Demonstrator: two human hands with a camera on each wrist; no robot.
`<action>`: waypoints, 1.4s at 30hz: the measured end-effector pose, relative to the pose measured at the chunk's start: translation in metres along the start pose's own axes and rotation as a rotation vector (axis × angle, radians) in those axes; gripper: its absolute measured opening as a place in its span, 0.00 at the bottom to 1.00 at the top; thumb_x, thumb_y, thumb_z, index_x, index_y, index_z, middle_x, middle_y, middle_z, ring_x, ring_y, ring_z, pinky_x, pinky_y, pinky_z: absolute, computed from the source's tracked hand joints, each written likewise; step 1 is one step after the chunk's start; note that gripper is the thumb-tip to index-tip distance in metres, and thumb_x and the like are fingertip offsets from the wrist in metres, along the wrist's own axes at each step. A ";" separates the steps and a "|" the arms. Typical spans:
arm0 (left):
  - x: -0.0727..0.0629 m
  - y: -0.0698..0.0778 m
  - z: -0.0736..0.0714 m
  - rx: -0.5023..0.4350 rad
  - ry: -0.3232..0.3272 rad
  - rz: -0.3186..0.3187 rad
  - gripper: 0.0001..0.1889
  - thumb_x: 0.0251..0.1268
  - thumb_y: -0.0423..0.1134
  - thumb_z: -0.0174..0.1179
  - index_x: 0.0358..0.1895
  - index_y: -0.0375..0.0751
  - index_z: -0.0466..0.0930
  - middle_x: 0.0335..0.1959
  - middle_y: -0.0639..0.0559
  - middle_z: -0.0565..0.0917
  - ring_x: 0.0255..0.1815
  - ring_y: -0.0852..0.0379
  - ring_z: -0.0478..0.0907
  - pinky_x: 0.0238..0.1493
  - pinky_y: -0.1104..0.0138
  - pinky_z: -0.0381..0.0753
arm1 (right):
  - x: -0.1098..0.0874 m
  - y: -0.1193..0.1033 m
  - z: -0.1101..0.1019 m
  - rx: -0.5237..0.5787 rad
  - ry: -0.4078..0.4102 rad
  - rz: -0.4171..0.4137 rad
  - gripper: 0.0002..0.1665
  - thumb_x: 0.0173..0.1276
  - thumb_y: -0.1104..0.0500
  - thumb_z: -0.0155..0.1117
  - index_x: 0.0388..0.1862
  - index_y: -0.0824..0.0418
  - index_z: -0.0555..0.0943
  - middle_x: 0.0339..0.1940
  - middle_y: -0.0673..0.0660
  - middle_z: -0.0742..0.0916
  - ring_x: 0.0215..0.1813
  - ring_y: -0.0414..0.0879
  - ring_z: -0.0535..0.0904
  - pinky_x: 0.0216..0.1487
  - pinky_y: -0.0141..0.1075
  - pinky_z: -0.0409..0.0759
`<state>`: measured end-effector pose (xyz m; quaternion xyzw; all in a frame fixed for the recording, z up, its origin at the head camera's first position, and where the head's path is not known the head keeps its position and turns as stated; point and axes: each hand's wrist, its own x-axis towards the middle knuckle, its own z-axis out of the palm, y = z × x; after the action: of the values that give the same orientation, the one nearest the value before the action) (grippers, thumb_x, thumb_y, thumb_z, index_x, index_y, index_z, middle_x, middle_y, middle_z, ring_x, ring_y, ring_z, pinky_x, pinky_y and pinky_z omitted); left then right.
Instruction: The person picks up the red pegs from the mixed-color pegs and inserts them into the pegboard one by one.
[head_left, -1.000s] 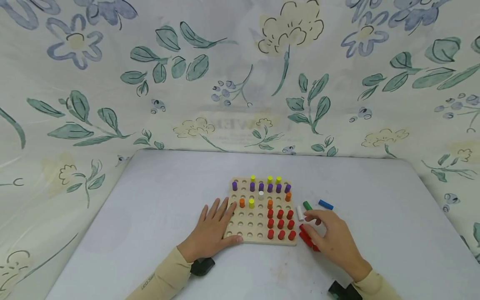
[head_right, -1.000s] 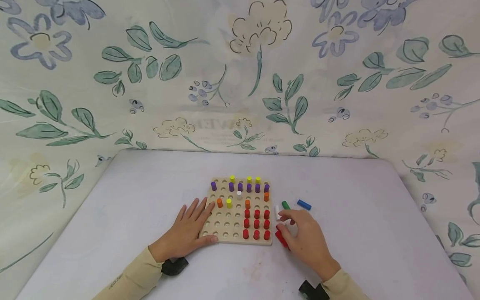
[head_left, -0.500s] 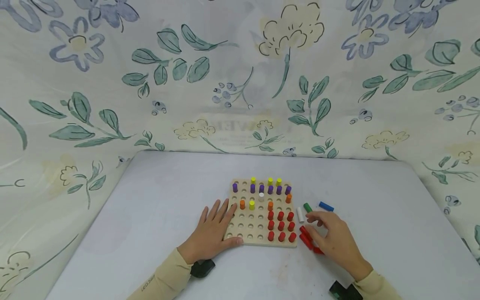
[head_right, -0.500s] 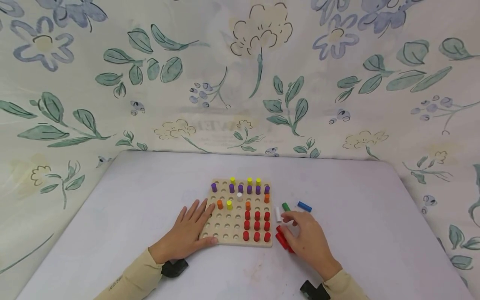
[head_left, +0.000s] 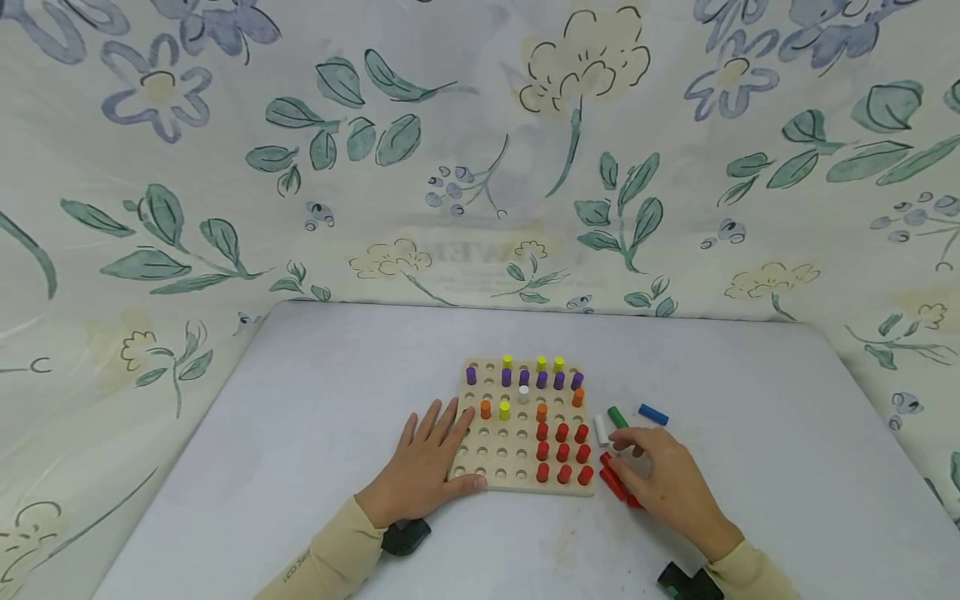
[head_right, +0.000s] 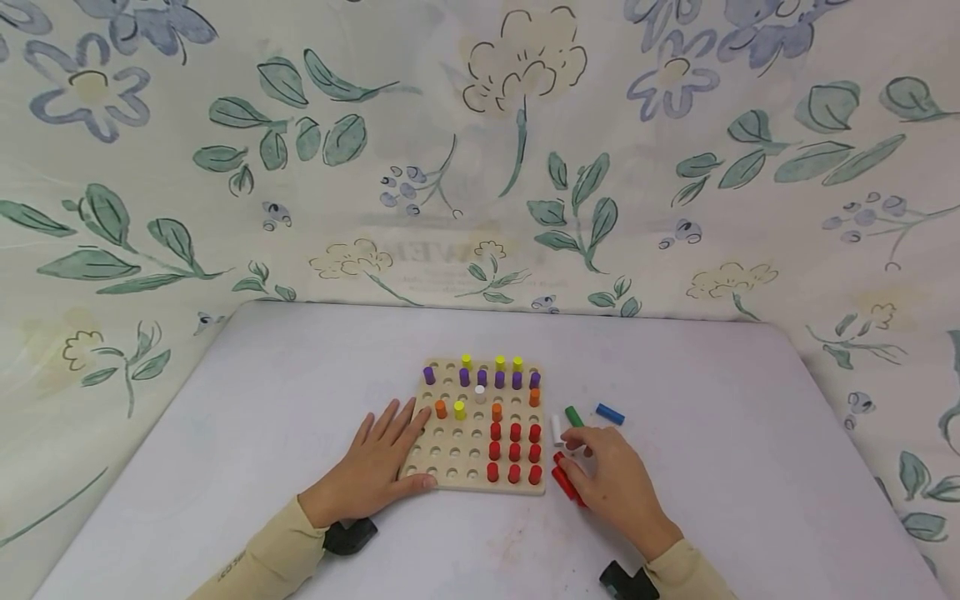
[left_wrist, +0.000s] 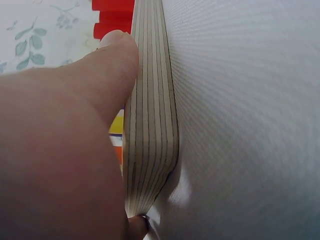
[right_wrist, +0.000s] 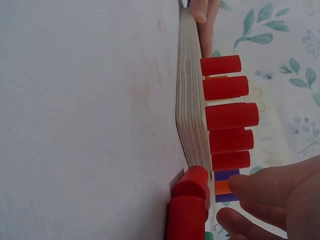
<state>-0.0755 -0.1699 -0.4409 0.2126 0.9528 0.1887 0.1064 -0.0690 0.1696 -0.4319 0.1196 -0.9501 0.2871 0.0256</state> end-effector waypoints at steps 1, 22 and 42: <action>0.000 0.000 0.000 0.002 -0.002 -0.002 0.49 0.69 0.66 0.54 0.82 0.39 0.47 0.82 0.36 0.45 0.81 0.35 0.35 0.73 0.34 0.36 | 0.000 0.000 0.000 -0.003 -0.004 0.000 0.15 0.62 0.62 0.74 0.49 0.59 0.85 0.40 0.50 0.86 0.41 0.43 0.77 0.44 0.42 0.80; 0.004 -0.001 0.002 0.025 -0.010 -0.004 0.50 0.69 0.68 0.53 0.82 0.40 0.47 0.82 0.37 0.44 0.82 0.35 0.33 0.74 0.35 0.35 | 0.000 0.002 0.002 -0.045 -0.039 -0.004 0.16 0.60 0.63 0.76 0.47 0.59 0.85 0.40 0.51 0.86 0.40 0.43 0.79 0.42 0.41 0.82; -0.001 0.002 -0.001 0.005 -0.004 0.001 0.49 0.70 0.66 0.54 0.81 0.38 0.47 0.82 0.35 0.46 0.81 0.34 0.35 0.73 0.33 0.37 | 0.002 0.001 0.001 -0.061 -0.112 -0.001 0.16 0.60 0.60 0.78 0.47 0.59 0.86 0.35 0.46 0.85 0.37 0.40 0.77 0.38 0.38 0.80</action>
<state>-0.0748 -0.1692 -0.4390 0.2136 0.9530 0.1858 0.1079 -0.0709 0.1697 -0.4333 0.1350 -0.9582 0.2510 -0.0241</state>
